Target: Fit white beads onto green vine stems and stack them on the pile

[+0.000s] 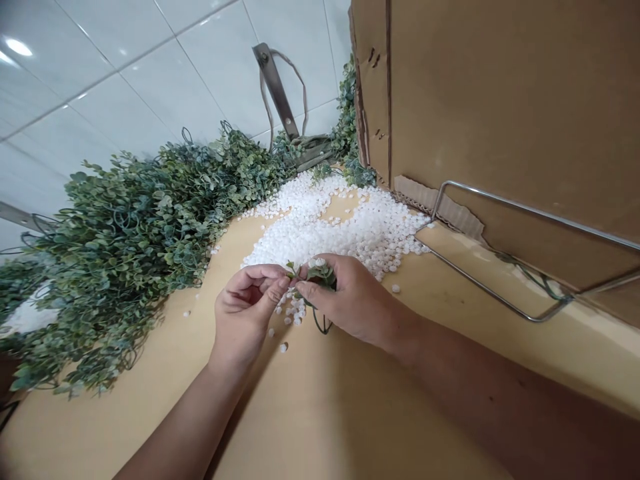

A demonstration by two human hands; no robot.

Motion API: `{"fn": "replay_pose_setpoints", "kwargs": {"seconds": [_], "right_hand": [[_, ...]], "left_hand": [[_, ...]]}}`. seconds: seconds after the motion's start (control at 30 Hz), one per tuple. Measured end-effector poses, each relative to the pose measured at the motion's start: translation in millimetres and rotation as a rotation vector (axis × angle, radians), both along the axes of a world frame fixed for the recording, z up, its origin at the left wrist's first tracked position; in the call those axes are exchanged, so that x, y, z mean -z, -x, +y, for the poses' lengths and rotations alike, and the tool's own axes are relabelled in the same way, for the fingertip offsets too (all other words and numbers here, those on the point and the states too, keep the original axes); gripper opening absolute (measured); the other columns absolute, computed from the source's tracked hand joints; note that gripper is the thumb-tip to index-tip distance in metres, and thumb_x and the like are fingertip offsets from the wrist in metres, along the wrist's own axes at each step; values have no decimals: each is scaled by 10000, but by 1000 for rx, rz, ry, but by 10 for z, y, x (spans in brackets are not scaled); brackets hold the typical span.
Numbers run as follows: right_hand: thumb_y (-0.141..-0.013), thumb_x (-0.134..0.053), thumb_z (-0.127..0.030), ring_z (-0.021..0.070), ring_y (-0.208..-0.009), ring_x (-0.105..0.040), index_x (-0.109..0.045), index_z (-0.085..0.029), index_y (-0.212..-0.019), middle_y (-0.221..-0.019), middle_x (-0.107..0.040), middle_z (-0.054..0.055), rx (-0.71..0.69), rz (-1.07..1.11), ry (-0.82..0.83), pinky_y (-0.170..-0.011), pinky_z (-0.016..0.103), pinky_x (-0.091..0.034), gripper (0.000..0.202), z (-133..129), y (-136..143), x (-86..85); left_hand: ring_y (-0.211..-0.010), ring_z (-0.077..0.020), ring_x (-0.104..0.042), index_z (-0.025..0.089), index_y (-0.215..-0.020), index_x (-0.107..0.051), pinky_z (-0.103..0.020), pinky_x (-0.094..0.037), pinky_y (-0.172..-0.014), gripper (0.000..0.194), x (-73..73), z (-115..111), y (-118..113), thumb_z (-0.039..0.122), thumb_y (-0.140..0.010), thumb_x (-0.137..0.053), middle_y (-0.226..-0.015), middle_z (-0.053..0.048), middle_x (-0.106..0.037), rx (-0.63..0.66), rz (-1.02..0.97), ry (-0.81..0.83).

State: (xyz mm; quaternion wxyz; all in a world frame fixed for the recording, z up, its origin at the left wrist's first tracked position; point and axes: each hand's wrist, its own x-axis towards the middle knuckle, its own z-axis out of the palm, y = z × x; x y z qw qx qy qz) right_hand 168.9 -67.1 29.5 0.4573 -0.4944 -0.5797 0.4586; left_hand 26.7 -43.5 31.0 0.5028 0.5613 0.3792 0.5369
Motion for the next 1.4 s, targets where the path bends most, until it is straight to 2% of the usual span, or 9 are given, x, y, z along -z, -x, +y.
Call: {"fn": "replay_pose_setpoints", "kwargs": {"seconds": [0.13,0.33,0.47,0.63,0.8,0.93,1.17,1.27,1.4], "right_hand": [[-729,-532,-276,87,-520,-389,-545,-161,-673,-552,-420,-40,83,11,1,-497,227,-332,129,8,-38,-20],[-680,-553,-256,132,-592,-489,-521,-183,-588,-518,-447,-19,217,11,70,-496,234,-349,122,4,-94,-27],[-667,-573,-292,161,-660,-530,-559,-193,-610,-549,-508,4,247,-7,75,-517,239,-398,115,-4,-104,-54],[-666,-610,-362,133,-586,-504,-604,-185,-640,-605,-563,14,178,-58,97,-487,235,-404,179,1,-103,-57],[-669,-651,-379,127,-533,-507,-626,-189,-645,-555,-559,-7,136,-158,85,-457,233,-378,194,-6,-117,-43],[-693,-644,-373,148,-566,-544,-622,-185,-606,-546,-579,1,126,-187,41,-467,238,-375,208,-16,-123,-43],[-701,-613,-352,135,-554,-533,-653,-167,-688,-589,-600,4,112,-219,69,-461,231,-363,190,-19,-72,-34],[-694,-607,-351,125,-523,-503,-650,-156,-670,-558,-574,3,124,-202,78,-457,232,-350,201,-24,-43,-52],[-706,-598,-351,124,-533,-491,-645,-153,-634,-558,-565,9,103,-161,88,-460,233,-340,216,-35,-16,-68]], "left_hand": [[-599,-91,-583,160,-698,-650,-187,-474,-584,68,20,30,47,177,-649,-694,-643,-1,-649,-1,146,-26],[-744,-140,-598,185,-785,-690,-252,-473,-681,102,72,167,293,199,-756,-594,-801,-46,-653,94,762,-286],[-685,-147,-579,192,-877,-693,-276,-473,-634,156,86,200,350,194,-754,-598,-794,-51,-620,156,993,-358],[-631,-137,-554,176,-772,-676,-279,-455,-616,205,64,202,291,76,-769,-498,-765,-45,-599,138,1134,-374],[-730,-176,-570,183,-860,-673,-303,-464,-667,132,43,221,279,181,-758,-588,-839,-61,-615,128,1228,-384],[-739,-179,-575,186,-831,-676,-298,-457,-671,164,66,252,297,125,-772,-535,-827,-57,-625,76,1284,-425],[-801,-178,-587,173,-755,-657,-318,-437,-756,111,65,269,293,183,-784,-551,-834,-54,-661,-5,990,-456],[-647,-124,-571,164,-700,-628,-261,-451,-659,77,39,224,249,204,-754,-591,-679,-13,-643,-25,606,-153],[-543,-84,-553,148,-720,-656,-211,-456,-575,113,-3,137,177,250,-679,-682,-588,7,-630,111,132,276]]}}
